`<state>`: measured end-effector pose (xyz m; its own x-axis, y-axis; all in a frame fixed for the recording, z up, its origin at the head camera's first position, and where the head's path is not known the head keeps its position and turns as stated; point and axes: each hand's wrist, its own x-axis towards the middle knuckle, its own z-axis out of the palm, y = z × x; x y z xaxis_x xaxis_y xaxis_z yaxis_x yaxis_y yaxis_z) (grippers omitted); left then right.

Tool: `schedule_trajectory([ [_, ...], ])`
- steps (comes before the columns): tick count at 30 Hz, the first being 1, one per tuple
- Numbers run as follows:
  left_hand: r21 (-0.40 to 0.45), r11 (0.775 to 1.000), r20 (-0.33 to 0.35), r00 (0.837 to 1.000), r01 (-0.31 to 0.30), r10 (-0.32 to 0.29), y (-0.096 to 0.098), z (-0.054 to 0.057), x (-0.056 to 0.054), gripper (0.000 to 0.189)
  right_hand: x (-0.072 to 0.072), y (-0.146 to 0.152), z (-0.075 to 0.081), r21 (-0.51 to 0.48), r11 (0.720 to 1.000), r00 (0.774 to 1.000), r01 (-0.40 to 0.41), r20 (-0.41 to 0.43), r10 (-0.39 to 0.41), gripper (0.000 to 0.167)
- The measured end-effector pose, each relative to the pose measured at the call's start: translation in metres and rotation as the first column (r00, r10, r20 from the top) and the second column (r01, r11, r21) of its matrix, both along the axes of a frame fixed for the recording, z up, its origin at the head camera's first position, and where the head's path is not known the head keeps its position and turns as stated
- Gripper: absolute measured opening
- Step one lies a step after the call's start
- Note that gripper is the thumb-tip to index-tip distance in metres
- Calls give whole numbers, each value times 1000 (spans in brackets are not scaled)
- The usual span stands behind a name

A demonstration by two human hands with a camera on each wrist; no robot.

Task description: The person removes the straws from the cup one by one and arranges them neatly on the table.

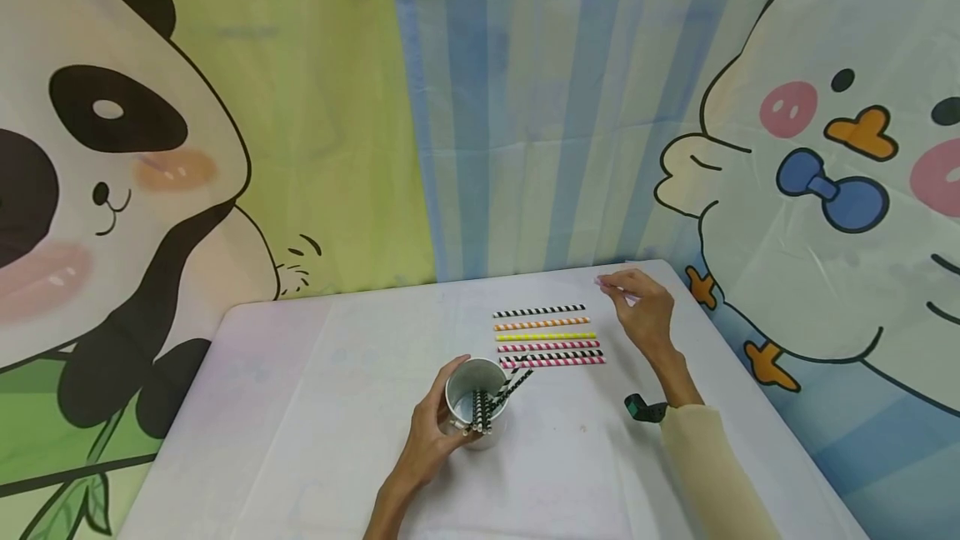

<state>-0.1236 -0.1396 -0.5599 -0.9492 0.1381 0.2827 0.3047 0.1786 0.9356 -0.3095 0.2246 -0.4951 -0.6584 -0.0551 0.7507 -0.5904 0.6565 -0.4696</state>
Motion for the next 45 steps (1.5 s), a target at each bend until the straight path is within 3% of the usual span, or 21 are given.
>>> schedule_trajectory([
  [8, -12, 1000, 0, 1000, -15, 15, -1, -1, 2, 99, -9, 4, -14, 122, 992, 998, 21, 48, -27, 20],
  [14, -10, 1000, 6, 1000, -19, 19, -2, -2, 3, 100, -14, 5, -20, 244, 970, 997, 18, 73, -37, 18],
  [35, -2, 1000, 27, 1000, -9, 9, 1, 1, 2, 97, -27, 25, -42, 371, 929, 992, -8, 123, -41, 16],
  [45, -7, 1000, 21, 1000, 2, -2, 1, 3, 2, 97, -35, 30, -48, 431, 902, 979, -17, 192, -73, 15],
])
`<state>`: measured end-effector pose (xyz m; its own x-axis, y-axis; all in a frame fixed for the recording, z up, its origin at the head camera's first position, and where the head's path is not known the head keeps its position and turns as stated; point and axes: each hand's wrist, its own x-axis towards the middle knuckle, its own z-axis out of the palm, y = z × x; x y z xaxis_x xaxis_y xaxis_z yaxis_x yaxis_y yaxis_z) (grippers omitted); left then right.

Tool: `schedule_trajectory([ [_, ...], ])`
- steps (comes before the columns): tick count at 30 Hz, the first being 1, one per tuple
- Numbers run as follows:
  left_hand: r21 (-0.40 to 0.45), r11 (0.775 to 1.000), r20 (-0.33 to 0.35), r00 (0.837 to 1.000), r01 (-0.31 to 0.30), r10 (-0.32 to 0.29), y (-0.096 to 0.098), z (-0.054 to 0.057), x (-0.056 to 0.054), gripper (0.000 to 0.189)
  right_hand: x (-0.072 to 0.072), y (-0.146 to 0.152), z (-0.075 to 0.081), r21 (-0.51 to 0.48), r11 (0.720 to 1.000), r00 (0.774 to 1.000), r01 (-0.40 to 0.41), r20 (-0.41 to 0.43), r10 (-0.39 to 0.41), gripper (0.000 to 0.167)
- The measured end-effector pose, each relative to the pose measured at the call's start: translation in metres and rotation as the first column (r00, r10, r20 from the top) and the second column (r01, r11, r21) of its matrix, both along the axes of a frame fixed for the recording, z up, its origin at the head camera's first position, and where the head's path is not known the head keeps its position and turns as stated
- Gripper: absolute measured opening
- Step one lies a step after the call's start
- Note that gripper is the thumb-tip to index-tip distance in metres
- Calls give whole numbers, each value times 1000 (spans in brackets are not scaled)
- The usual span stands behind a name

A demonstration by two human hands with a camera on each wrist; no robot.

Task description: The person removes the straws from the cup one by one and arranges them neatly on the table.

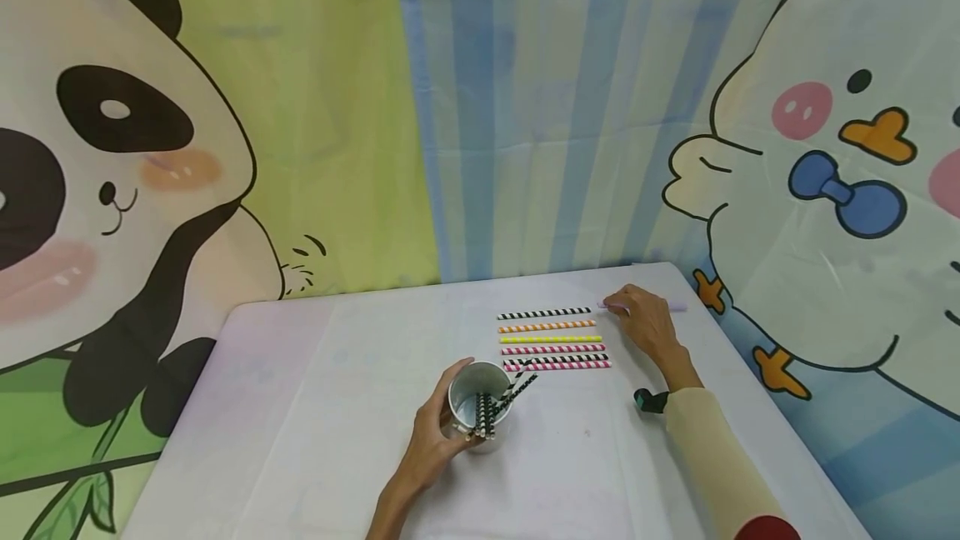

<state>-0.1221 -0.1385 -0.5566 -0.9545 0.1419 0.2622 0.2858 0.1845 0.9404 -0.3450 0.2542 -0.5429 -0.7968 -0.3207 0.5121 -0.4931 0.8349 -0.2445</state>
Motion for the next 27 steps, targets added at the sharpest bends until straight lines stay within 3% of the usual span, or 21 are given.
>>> schedule_trajectory([
  [18, -7, 1000, -1, 1000, -15, 15, 0, -2, 1, 96, -14, 3, -13, 22, 1000, 999, -21, 49, 20, 12],
  [27, 1, 1000, 29, 999, -17, 17, 1, -3, -1, 97, -16, 2, -14, 61, 998, 995, 26, 91, -32, 13],
])
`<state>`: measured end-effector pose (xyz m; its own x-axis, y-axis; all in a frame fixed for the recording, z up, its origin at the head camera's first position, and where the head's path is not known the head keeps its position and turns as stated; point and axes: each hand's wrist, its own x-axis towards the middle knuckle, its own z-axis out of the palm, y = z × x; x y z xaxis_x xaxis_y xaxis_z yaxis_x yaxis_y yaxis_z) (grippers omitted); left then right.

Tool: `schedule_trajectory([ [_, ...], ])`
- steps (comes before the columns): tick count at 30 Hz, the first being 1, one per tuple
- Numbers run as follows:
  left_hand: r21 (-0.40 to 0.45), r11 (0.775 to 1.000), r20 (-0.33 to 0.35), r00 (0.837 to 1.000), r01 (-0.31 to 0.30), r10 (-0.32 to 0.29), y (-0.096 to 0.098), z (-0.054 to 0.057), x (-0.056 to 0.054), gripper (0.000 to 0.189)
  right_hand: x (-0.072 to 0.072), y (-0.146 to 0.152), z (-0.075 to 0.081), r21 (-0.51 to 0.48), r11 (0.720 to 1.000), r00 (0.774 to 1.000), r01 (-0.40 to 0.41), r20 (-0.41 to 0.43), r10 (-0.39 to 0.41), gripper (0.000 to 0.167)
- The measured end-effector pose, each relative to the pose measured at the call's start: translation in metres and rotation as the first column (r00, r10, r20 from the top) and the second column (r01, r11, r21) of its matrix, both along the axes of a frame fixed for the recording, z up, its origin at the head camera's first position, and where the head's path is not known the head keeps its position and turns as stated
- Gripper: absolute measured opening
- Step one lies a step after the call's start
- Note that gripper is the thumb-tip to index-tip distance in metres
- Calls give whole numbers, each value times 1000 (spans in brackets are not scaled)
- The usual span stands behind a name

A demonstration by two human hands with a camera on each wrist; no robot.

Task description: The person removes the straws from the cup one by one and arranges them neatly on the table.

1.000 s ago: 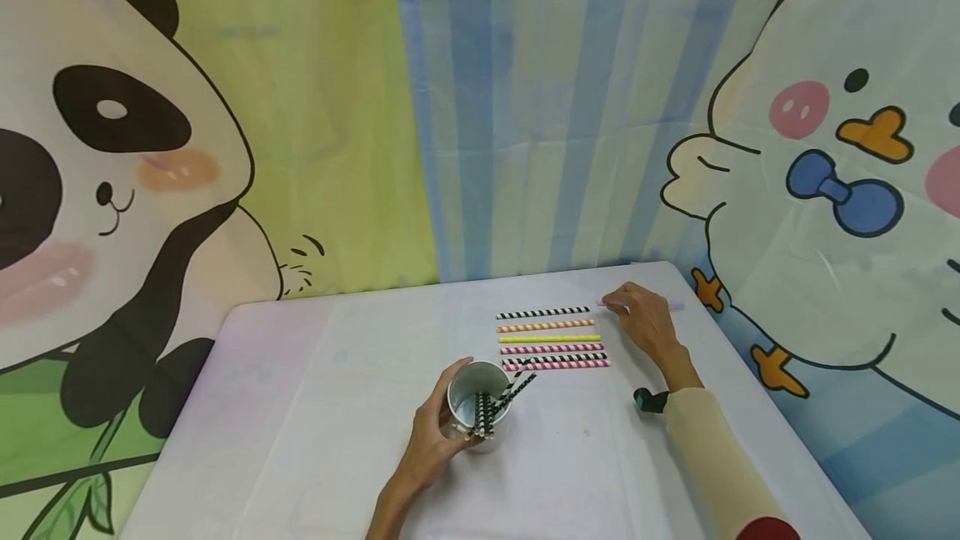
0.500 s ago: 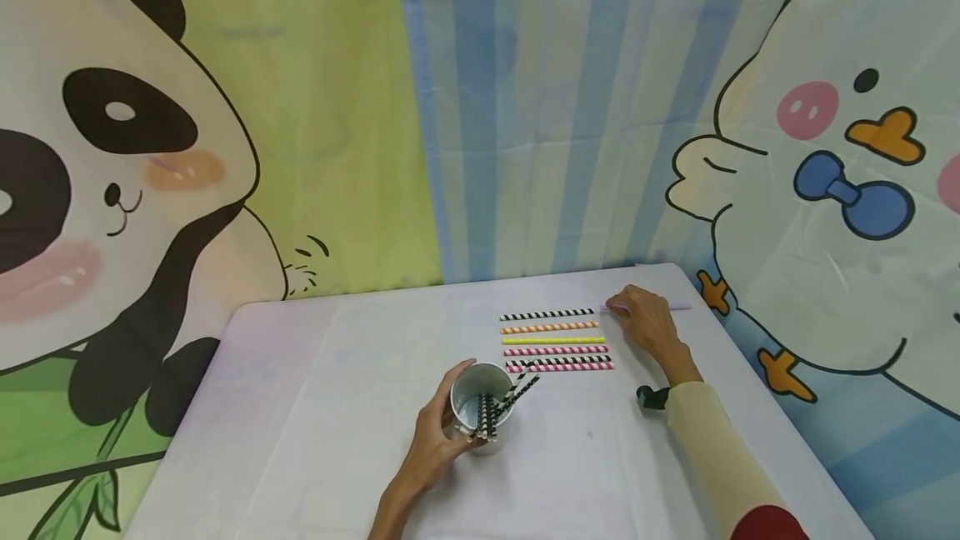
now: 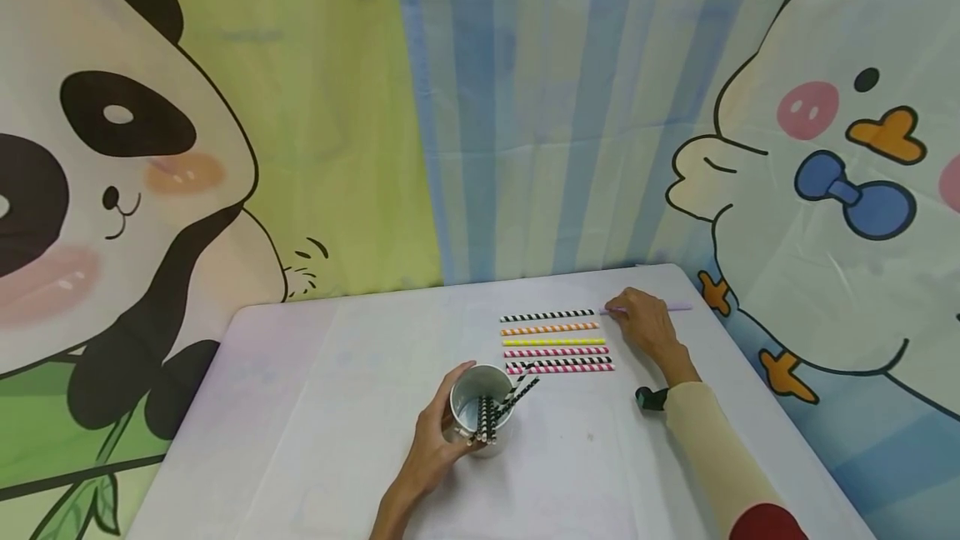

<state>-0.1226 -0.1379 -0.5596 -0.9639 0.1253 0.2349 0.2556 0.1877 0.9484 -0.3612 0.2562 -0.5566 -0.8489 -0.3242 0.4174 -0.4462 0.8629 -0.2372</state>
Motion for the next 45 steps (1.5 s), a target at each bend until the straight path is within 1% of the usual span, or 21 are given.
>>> schedule_trajectory([
  [8, -5, 1000, -27, 1000, 8, -8, 0, 0, 0, 97, 1, -1, 4, 15, 1000, 1000, -5, -9, 5, 13],
  [12, -3, 1000, -39, 999, 15, -15, 0, 1, -1, 97, 5, -3, 12, 21, 1000, 1000, 16, 11, -16, 15],
  [15, -10, 1000, -48, 999, 19, -20, -1, 1, -1, 97, 10, -6, 20, 38, 999, 999, 36, 33, -37, 16],
  [18, -19, 1000, -68, 997, 25, -26, -1, 1, -1, 97, 23, -11, 32, 54, 998, 999, 35, 31, -36, 16],
  [23, -28, 1000, -85, 996, 14, -16, -2, 3, -2, 98, 53, -29, 55, 69, 997, 999, -27, -37, 30, 17],
  [27, -40, 999, -74, 997, 6, -9, -2, 3, -1, 97, 76, -47, 65, 118, 991, 994, -59, -81, 69, 20],
  [30, -41, 999, -67, 998, 7, -10, -1, 2, -1, 96, 92, -60, 65, 160, 984, 992, -72, -90, 88, 24],
  [32, -39, 999, -67, 998, 7, -10, -2, 1, 0, 96, 100, -69, 65, 170, 981, 990, -90, -90, 106, 27],
  [35, -36, 999, -76, 997, 8, -11, -2, 1, -1, 96, 110, -81, 61, 157, 980, 986, -119, -99, 136, 30],
  [39, -38, 999, -86, 996, 7, -10, -2, 0, -1, 95, 121, -94, 54, 138, 977, 976, -161, -125, 178, 31],
  [45, -41, 999, -88, 996, 7, -10, -2, -1, -2, 95, 131, -108, 45, 120, 971, 961, -208, -162, 226, 32],
])
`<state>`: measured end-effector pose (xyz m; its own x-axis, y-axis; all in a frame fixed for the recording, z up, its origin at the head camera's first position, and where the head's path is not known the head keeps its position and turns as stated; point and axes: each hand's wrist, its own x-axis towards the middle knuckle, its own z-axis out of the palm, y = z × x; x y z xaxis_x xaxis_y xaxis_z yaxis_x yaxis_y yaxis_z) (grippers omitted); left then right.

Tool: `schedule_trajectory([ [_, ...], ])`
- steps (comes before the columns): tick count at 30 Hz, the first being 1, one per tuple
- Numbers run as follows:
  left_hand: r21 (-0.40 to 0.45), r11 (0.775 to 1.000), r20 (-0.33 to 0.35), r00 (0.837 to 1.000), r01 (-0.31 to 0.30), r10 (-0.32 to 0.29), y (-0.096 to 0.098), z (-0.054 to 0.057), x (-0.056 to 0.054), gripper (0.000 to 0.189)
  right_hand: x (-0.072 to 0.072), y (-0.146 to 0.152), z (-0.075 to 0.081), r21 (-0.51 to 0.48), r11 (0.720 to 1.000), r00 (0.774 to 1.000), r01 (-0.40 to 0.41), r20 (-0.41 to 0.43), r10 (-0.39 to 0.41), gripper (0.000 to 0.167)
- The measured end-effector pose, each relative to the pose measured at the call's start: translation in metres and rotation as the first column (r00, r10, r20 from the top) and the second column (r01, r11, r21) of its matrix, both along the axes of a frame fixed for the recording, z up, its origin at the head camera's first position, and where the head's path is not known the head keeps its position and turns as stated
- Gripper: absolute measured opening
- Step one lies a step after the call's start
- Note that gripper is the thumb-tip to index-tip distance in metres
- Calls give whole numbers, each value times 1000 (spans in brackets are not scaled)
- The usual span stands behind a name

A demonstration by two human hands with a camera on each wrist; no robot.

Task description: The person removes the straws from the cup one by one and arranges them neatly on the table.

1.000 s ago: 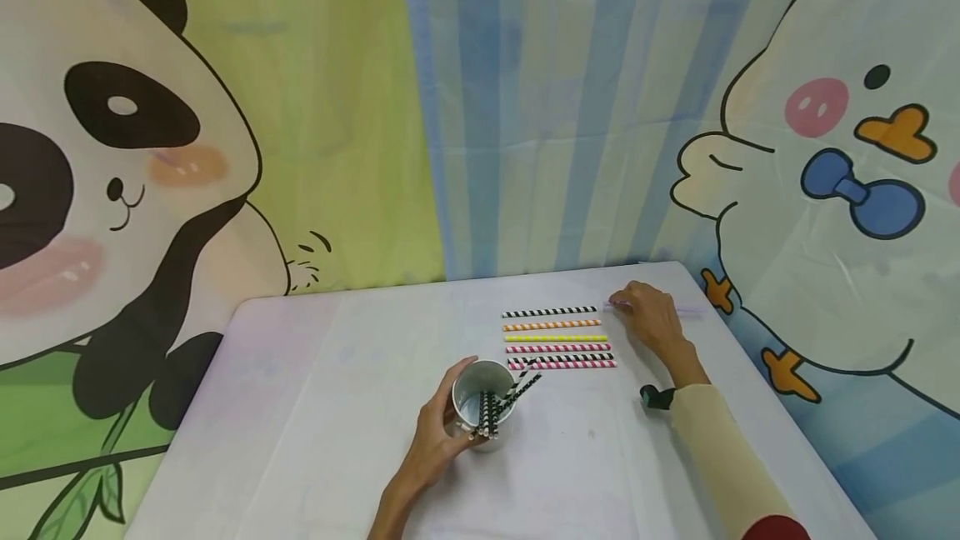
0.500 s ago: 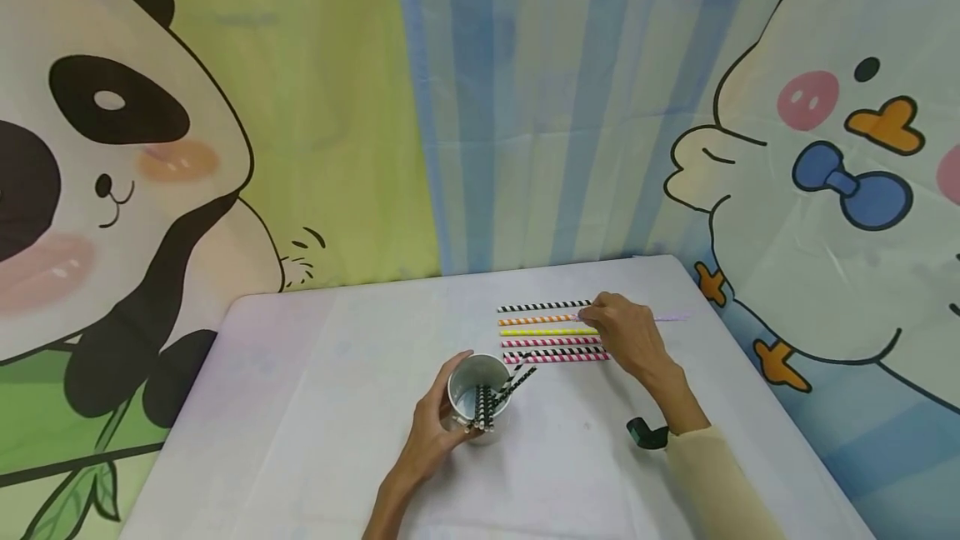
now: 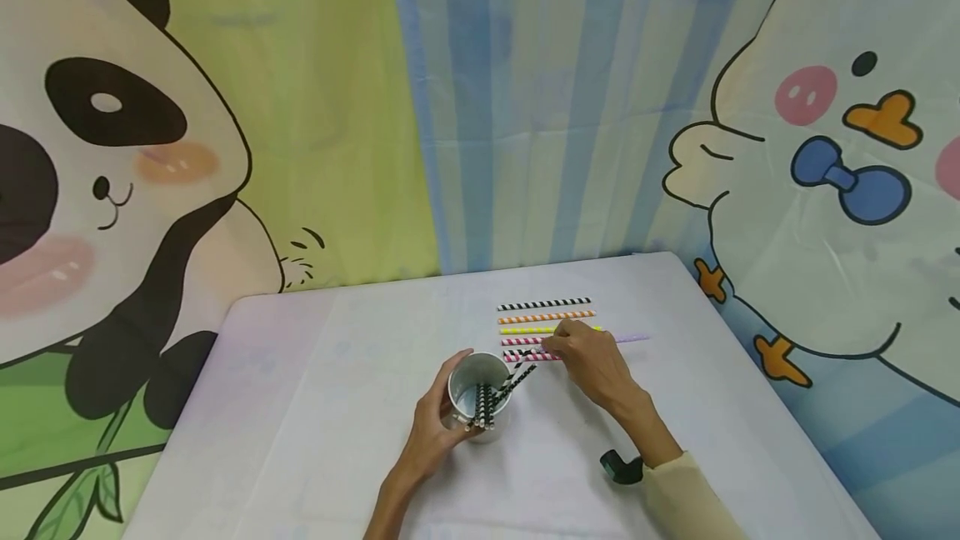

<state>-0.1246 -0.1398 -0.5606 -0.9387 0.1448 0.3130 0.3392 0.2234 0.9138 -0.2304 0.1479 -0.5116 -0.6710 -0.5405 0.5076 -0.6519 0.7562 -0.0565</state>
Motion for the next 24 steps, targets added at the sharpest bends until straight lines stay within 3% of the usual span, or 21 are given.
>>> schedule_trajectory([
  [7, 11, 1000, 20, 1000, -5, 4, 0, 1, 0, 97, 8, -17, -12, -12, 1000, 1000, 1, 29, -1, 29],
  [24, 12, 1000, 28, 1000, -4, 3, 0, -1, 0, 98, 11, -32, -36, -75, 996, 998, -50, -27, 48, 28],
])
